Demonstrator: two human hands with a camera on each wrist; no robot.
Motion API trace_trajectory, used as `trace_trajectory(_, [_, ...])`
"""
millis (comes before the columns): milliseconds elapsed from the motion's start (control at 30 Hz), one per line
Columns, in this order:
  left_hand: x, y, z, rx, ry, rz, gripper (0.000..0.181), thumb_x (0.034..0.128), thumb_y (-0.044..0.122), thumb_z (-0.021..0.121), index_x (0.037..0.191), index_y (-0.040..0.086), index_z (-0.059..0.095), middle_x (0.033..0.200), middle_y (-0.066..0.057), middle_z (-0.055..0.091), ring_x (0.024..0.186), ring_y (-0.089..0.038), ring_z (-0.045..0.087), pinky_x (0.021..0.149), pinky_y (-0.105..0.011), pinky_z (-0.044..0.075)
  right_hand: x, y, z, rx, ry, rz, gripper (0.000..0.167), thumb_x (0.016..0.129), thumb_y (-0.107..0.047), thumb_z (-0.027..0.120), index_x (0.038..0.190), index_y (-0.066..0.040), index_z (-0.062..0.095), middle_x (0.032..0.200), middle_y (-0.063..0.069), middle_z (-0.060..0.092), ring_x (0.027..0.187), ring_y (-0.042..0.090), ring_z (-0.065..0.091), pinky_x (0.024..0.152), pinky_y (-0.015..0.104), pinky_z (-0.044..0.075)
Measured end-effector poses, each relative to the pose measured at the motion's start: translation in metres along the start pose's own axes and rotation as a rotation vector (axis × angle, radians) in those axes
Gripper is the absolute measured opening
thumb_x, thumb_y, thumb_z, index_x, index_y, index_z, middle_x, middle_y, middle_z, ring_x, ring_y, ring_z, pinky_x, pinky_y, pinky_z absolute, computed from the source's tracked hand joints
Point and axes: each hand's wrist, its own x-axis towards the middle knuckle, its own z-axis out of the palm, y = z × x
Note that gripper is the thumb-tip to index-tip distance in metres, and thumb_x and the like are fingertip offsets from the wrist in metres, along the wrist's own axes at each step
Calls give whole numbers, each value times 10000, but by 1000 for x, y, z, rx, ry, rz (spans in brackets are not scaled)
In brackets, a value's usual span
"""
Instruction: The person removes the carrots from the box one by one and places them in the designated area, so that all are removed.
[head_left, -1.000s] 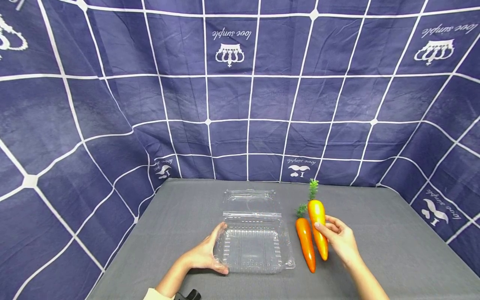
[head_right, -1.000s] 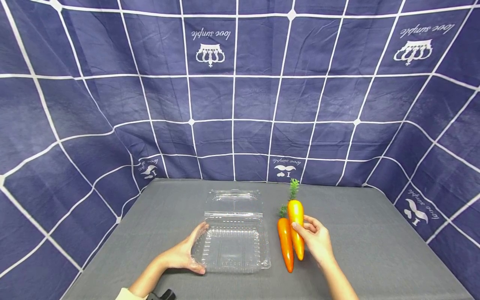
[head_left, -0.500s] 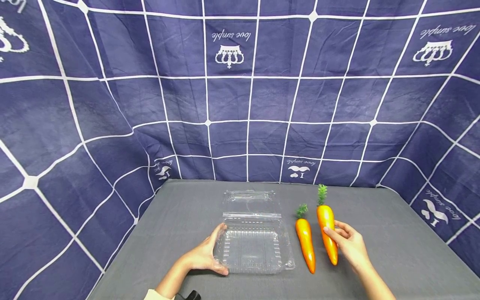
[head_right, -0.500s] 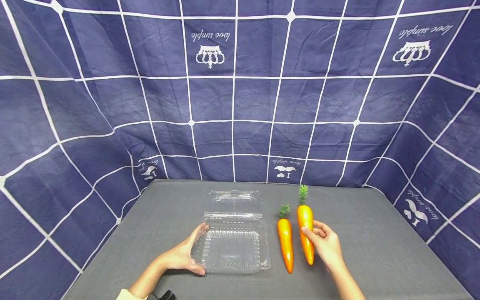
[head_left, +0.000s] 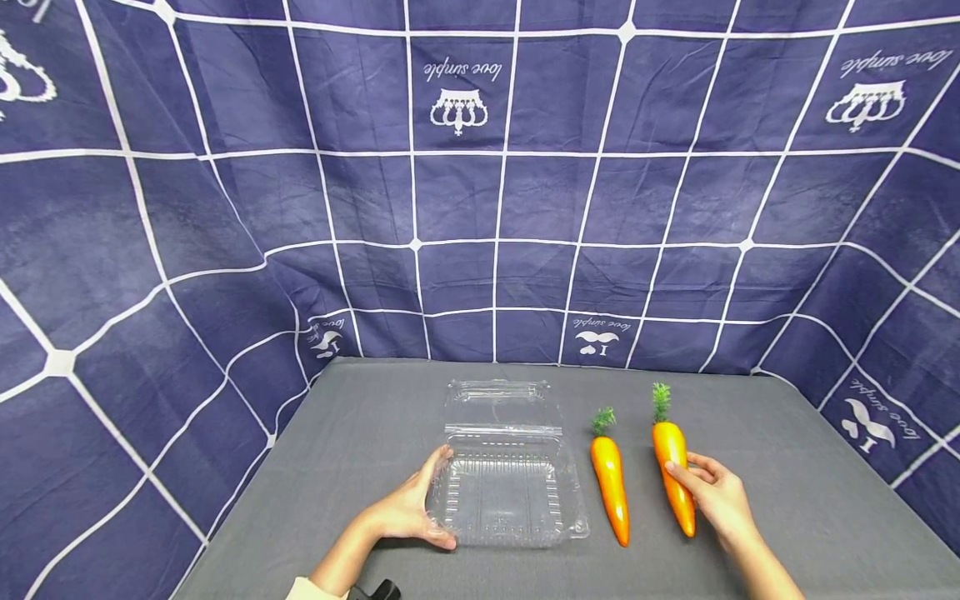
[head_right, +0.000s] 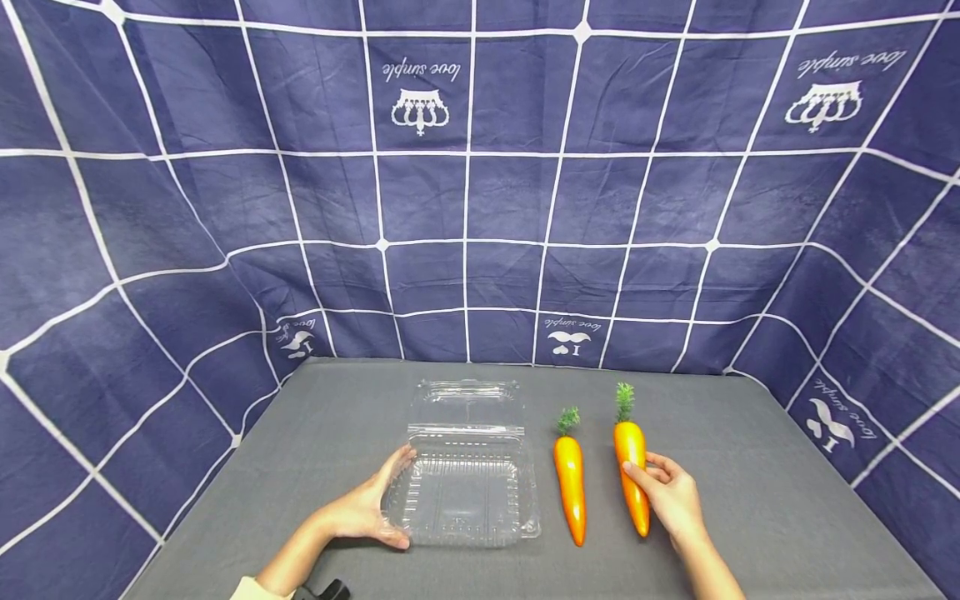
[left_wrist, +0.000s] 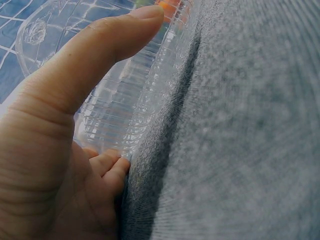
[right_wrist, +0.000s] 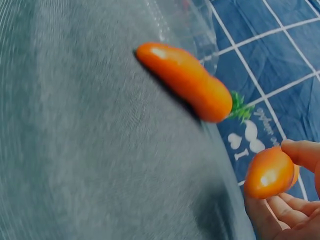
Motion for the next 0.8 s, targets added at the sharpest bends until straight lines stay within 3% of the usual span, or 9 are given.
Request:
trace_trajectory(367, [0,0,1,21,4,11,1329,559,256,965,1515,-35,88,1541,-258,248,1405,-422,233,1124,-511,212,6,12,-7,-142,-3,36,701,907,-339,694,1342,147,436,948,98,699,724,83,599,640,248,499])
trace_trajectory(800, [0,0,1,18,4,7,1331,557,258,964,1515,-34,88,1541,-250,252,1400,-420,238,1120,-518,215,10,15,-7,-355,37,-13,677,874,-440,706,1212,128,562,932,125,713,747,105,609,664,263,457])
